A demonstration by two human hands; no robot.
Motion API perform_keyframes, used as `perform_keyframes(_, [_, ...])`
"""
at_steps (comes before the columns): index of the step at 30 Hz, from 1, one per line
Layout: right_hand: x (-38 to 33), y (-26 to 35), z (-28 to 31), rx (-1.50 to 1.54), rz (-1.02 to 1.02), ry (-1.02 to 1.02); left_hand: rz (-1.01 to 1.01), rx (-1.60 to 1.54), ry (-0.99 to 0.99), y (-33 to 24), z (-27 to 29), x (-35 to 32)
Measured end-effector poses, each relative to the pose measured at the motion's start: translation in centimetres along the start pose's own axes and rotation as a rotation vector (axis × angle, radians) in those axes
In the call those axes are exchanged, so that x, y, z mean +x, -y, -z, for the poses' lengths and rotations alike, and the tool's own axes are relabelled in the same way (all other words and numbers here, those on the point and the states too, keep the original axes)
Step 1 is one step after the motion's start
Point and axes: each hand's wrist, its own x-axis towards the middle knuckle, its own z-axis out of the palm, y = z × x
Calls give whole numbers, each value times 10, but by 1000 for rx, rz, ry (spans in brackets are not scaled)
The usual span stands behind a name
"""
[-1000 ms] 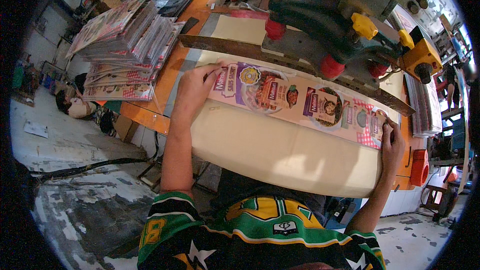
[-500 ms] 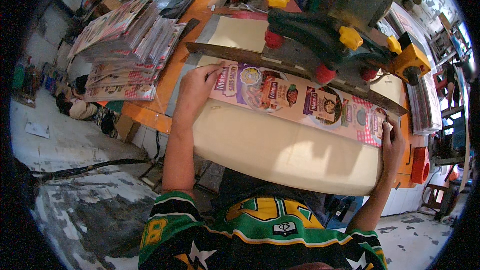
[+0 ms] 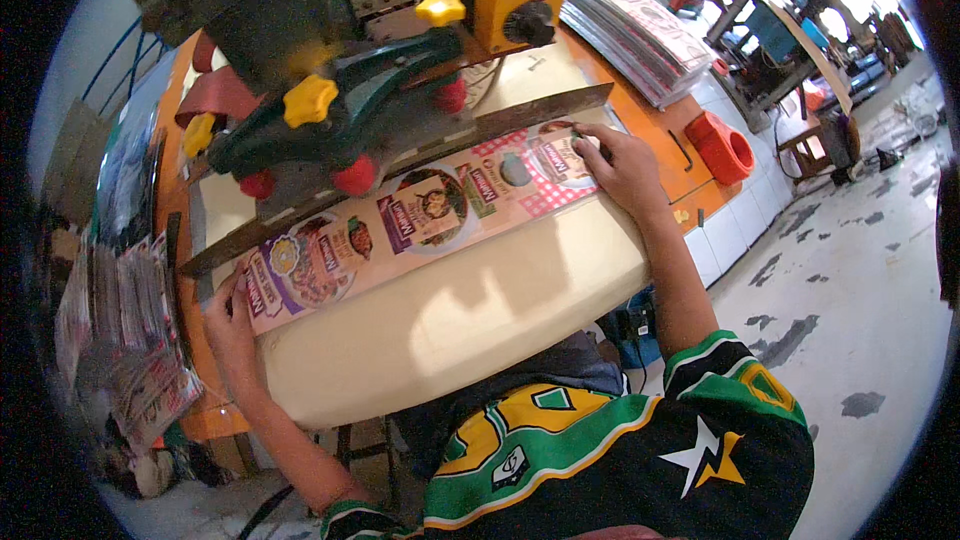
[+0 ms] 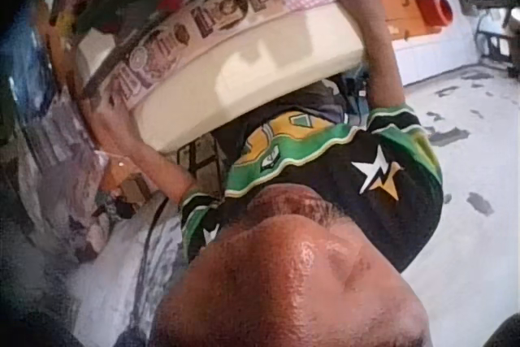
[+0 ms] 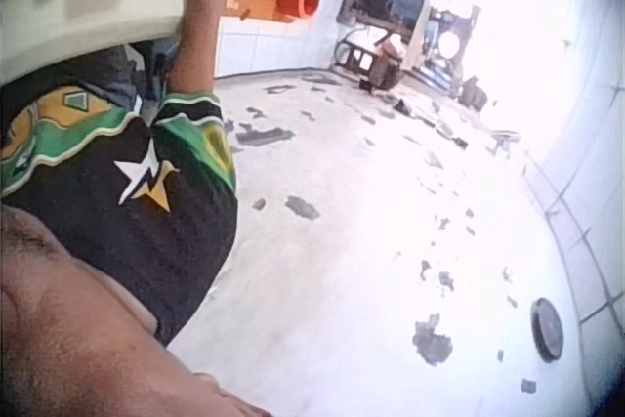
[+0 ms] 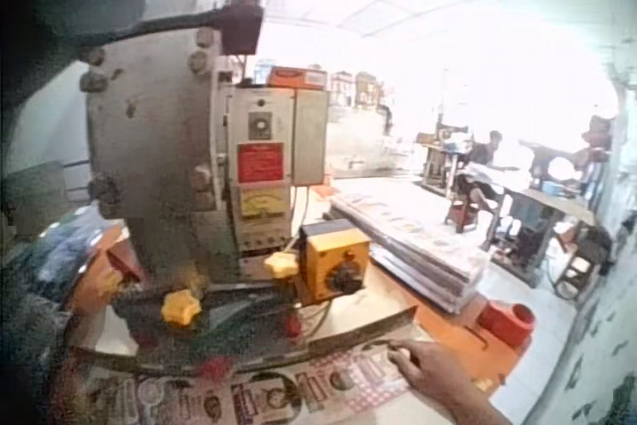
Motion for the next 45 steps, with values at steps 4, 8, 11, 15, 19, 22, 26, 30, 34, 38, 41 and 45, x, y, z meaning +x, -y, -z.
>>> perform_keyframes(4, [-1, -1, -4, -9, 29, 6, 22, -243, 23, 36, -9, 8])
perform_keyframes(8, [-1, 0, 1, -2, 9, 48, 0, -224, 21, 30, -9, 7])
perform_keyframes(11, [-1, 2, 2, -1, 1, 55, -23, -169, 44, 30, -7, 6])
perform_keyframes(15, [-1, 1, -1, 1, 11, 54, -10, -148, 31, 28, -8, 5])
perform_keyframes(19, [-1, 1, -2, -36, 6, 36, -58, -86, 18, 61, -11, 16])
perform_keyframes(22, [-1, 3, -4, -11, -3, 27, -5, -123, 75, 52, -6, 14])
perform_keyframes(26, [-1, 8, -3, -8, -48, 52, -33, -183, 45, 37, -7, 10])
perform_keyframes(30, [-1, -4, -8, -30, -30, -17, -46, 17, 63, 27, -2, 9])
perform_keyframes(34, [-4, -9, -6, 133, -133, -116, 21, 18, 117, 22, 3, 6])
perform_keyframes(38, [-4, -2, 5, 166, -143, 9, 18, -121, 196, 32, 9, 4])
perform_keyframes(41, [-3, 10, 12, 107, -131, 114, 16, -8, 151, 43, 6, 5])
perform_keyframes(45, [-3, 6, 4, -45, -68, 134, 14, -61, 105, 43, 0, 4])
